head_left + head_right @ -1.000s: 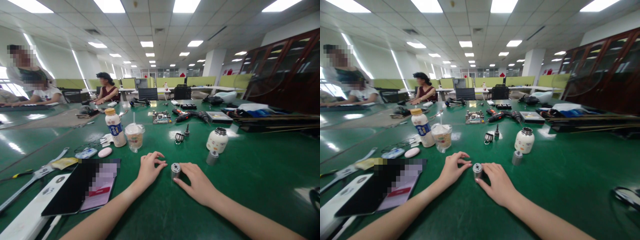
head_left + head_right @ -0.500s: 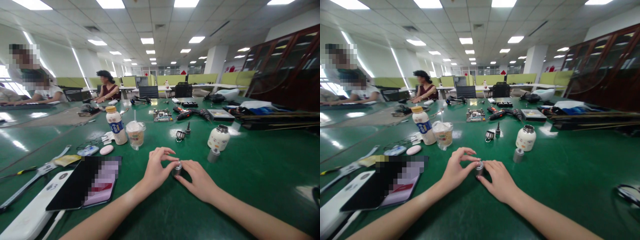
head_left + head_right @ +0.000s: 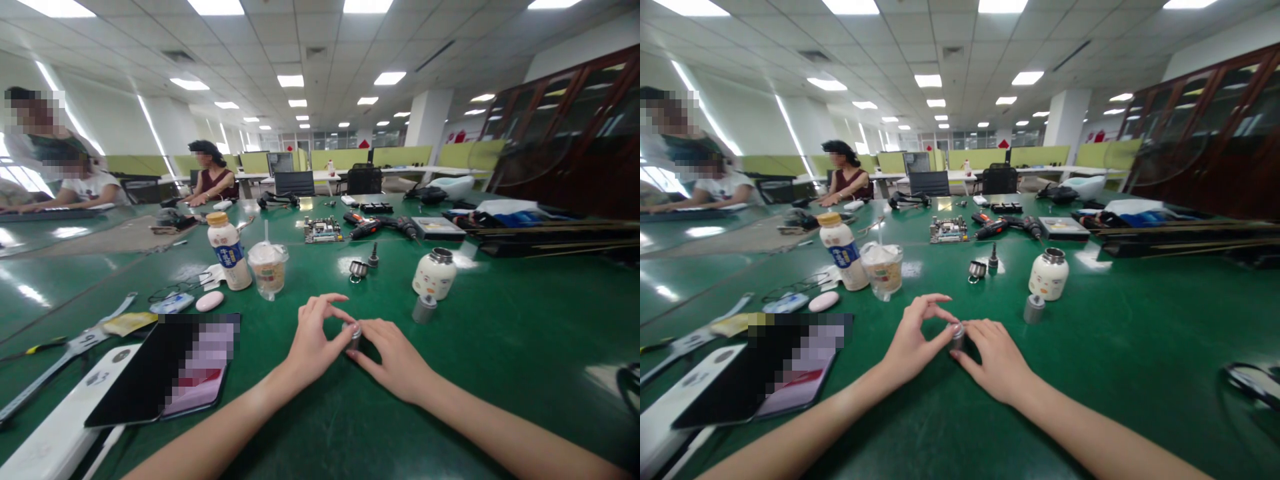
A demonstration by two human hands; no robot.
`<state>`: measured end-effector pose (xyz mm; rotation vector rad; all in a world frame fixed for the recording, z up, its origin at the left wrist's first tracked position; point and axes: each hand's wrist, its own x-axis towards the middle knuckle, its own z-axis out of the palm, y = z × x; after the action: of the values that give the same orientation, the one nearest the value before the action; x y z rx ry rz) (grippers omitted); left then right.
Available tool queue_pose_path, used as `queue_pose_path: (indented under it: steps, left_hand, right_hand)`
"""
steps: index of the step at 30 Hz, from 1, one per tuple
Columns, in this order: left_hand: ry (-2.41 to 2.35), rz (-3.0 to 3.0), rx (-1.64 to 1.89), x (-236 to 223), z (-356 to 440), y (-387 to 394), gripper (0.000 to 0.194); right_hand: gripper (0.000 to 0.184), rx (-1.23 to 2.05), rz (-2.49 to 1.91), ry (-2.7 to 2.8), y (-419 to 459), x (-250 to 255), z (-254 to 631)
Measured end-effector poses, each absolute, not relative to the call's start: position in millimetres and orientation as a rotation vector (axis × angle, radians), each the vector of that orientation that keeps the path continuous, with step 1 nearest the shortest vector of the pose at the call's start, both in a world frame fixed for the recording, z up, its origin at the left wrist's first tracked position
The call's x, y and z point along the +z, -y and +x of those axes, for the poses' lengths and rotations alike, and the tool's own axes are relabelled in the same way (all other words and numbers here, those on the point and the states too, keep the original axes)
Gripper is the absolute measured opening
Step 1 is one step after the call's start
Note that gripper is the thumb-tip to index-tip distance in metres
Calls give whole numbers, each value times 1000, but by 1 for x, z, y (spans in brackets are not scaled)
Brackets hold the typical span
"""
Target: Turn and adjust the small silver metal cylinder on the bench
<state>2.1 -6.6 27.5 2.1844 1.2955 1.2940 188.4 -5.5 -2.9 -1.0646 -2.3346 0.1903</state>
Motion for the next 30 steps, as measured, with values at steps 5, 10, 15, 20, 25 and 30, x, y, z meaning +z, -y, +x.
queue_pose_path:
  steps: [5, 10, 15, 20, 25, 30]
  left_hand:
    - [-1365, 2080, 1437, 29, -2, 0, 31]
    - [-1486, 2152, 1219, 12, -19, -14, 28]
    - [-1486, 2150, 1103, -1, -26, -21, 38]
    - [-1412, 2098, 1296, 17, -17, -14, 27]
    - [-1224, 2038, 1311, 29, -4, -3, 28]
    - [-1172, 2090, 1202, 33, -2, 5, 32]
  right_hand:
    - [34, 176, -1060, 2340, 6, -3, 188]
    - [31, 172, -1068, 2330, 6, -2, 189]
    - [32, 182, -1079, 2332, 6, -1, 189]
    - [32, 183, -1088, 2340, 7, -2, 189]
    - [29, 208, -1081, 2352, 7, 1, 188]
    - [28, 208, -1080, 2344, 6, -1, 188]
